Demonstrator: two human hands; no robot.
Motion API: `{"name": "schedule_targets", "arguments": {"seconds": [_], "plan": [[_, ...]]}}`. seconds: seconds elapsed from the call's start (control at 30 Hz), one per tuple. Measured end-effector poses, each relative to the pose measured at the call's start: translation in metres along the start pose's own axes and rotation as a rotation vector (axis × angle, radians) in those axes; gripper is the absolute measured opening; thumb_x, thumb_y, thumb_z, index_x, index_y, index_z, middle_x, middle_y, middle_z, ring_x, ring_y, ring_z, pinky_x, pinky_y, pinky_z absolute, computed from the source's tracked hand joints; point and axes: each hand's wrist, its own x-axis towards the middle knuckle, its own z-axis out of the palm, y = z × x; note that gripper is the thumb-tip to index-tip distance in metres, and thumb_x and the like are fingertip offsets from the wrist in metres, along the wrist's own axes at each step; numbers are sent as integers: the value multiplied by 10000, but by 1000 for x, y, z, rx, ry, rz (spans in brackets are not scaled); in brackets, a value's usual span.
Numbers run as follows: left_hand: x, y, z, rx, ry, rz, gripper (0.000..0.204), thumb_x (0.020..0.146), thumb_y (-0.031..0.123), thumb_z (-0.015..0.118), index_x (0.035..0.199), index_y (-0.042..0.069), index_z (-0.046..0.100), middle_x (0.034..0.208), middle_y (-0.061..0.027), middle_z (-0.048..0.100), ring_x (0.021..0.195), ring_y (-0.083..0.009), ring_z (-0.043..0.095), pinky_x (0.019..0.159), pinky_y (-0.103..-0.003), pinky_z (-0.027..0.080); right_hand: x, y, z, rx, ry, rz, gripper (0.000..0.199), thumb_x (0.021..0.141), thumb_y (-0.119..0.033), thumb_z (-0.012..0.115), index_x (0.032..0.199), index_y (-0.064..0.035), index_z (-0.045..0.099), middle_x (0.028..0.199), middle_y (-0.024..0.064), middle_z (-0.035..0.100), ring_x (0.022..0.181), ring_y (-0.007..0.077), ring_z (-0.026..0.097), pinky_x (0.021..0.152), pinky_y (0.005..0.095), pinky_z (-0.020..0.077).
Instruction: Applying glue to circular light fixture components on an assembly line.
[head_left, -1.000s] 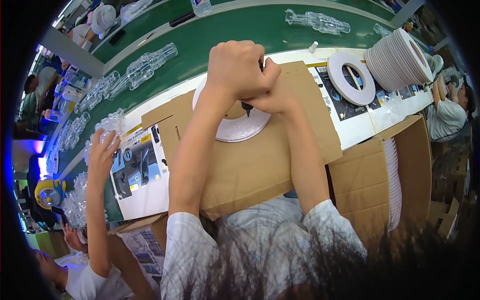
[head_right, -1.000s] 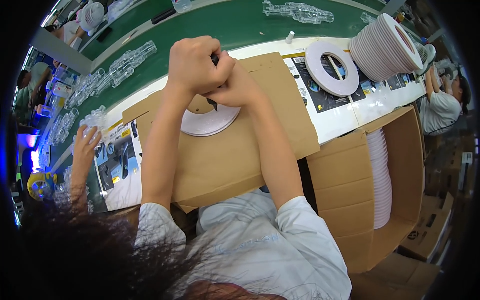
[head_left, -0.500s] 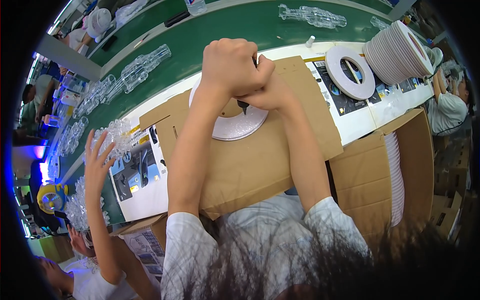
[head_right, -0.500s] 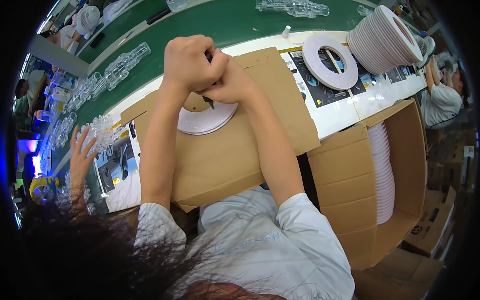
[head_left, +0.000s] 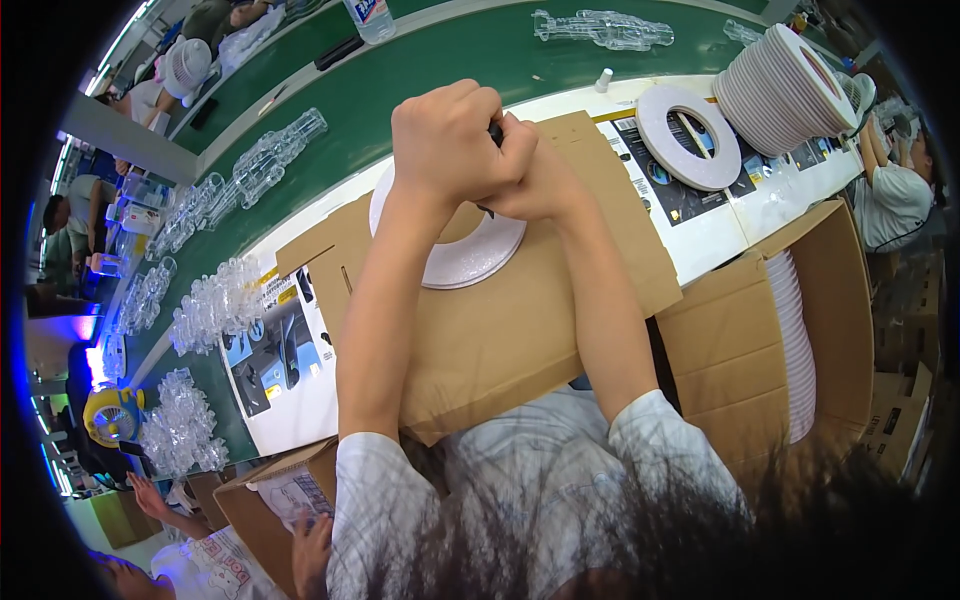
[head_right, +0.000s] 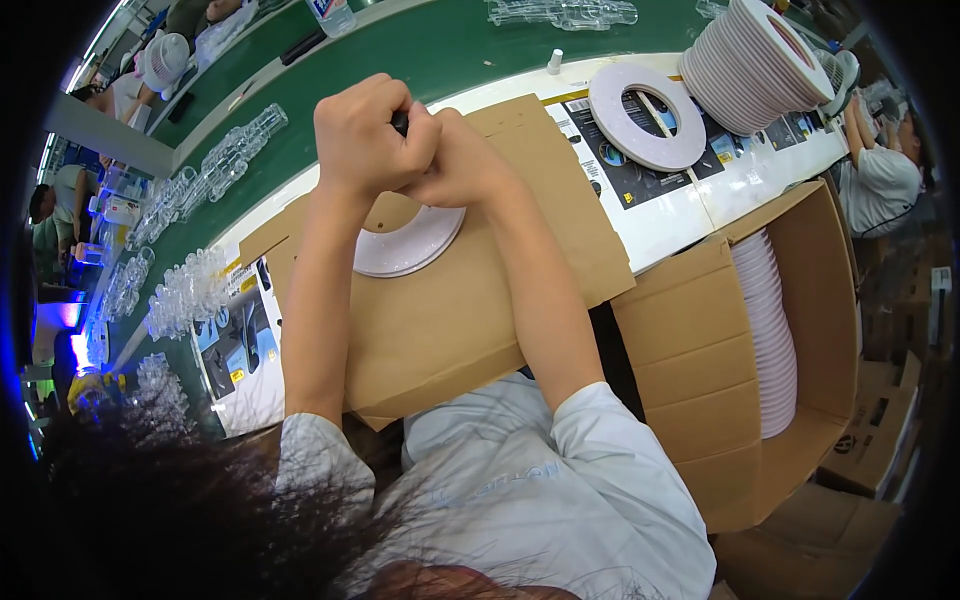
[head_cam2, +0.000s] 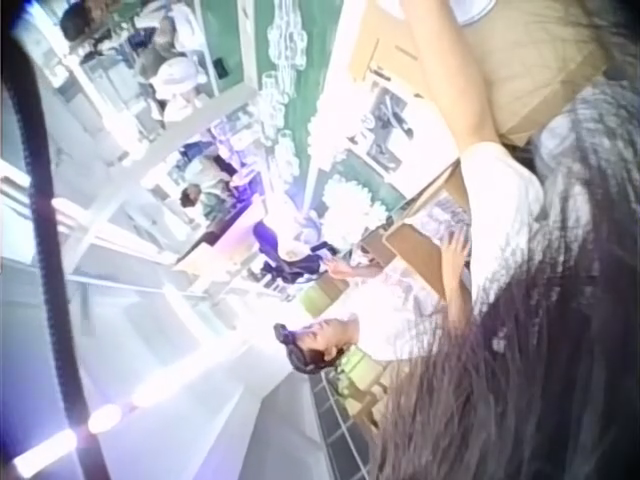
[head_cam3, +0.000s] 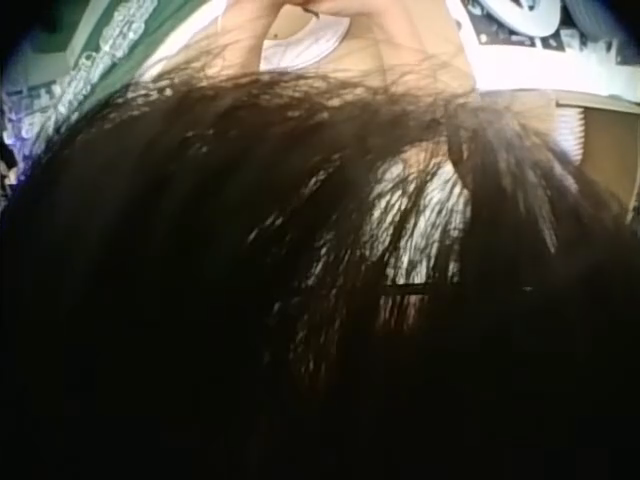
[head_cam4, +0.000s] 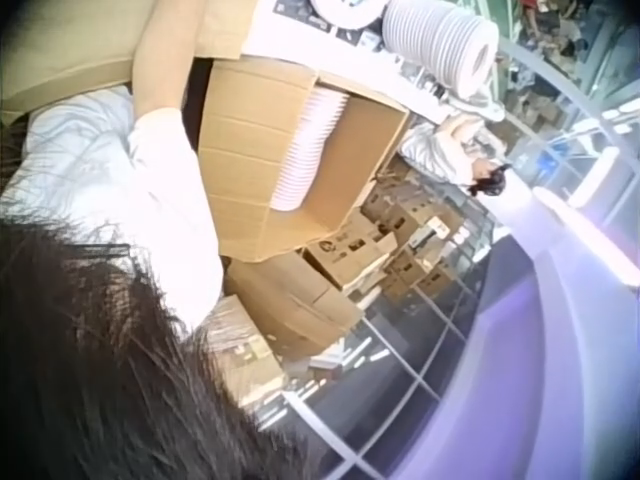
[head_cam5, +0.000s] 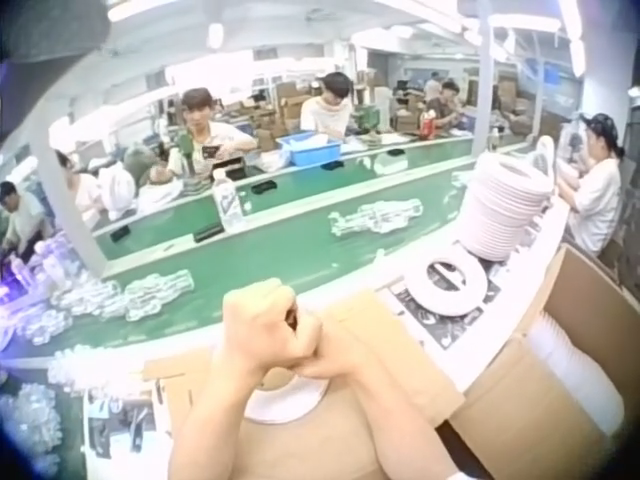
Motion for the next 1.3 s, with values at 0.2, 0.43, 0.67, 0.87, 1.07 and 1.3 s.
{"name": "schedule_targets", "arguments": {"seconds": [0.2,0.43,0.67,0.87,1.07,1.3], "plan": [[0,-1,3,-7,41,40,157,617,146,598,523,55,512,491,-65,449,411,-229,431,403,-324,348,0,5,-1,-39,-1,-34,191,634,-69,748,764,-1,626,622,75,645,584,179,616,547,303,474],[-2,-4,6,14,22,39,156,612,144,585,513,56,503,484,-61,445,401,-223,420,397,-322,339,-1,0,-2,4,-17,37,188,634,-69,745,748,1,612,601,57,628,575,146,595,532,296,467],[0,-5,14,-14,99,44,234,592,213,634,472,78,486,455,-49,416,378,-222,369,372,-327,278,-1,0,-1,34,28,-50,178,642,-62,741,739,-8,603,599,54,628,563,140,596,525,290,474],[4,7,4,54,-141,-161,338,669,295,633,460,48,533,418,-79,458,376,-256,432,398,-350,347,-6,-18,-11,116,-84,149,404,668,-99,809,1024,-30,632,850,65,691,802,166,664,689,317,534],[4,10,6,46,-254,-286,368,698,312,621,467,30,573,426,-116,501,383,-273,467,424,-367,403,-7,-12,-18,255,-206,307,448,678,-81,866,1062,-39,639,946,41,687,892,149,654,755,321,535],[2,9,10,44,-285,-305,366,696,308,617,473,21,579,429,-125,503,383,-280,471,427,-378,413,-7,-5,-18,279,-197,261,459,673,-69,867,1067,-32,634,963,48,685,906,147,651,760,319,536]]}}
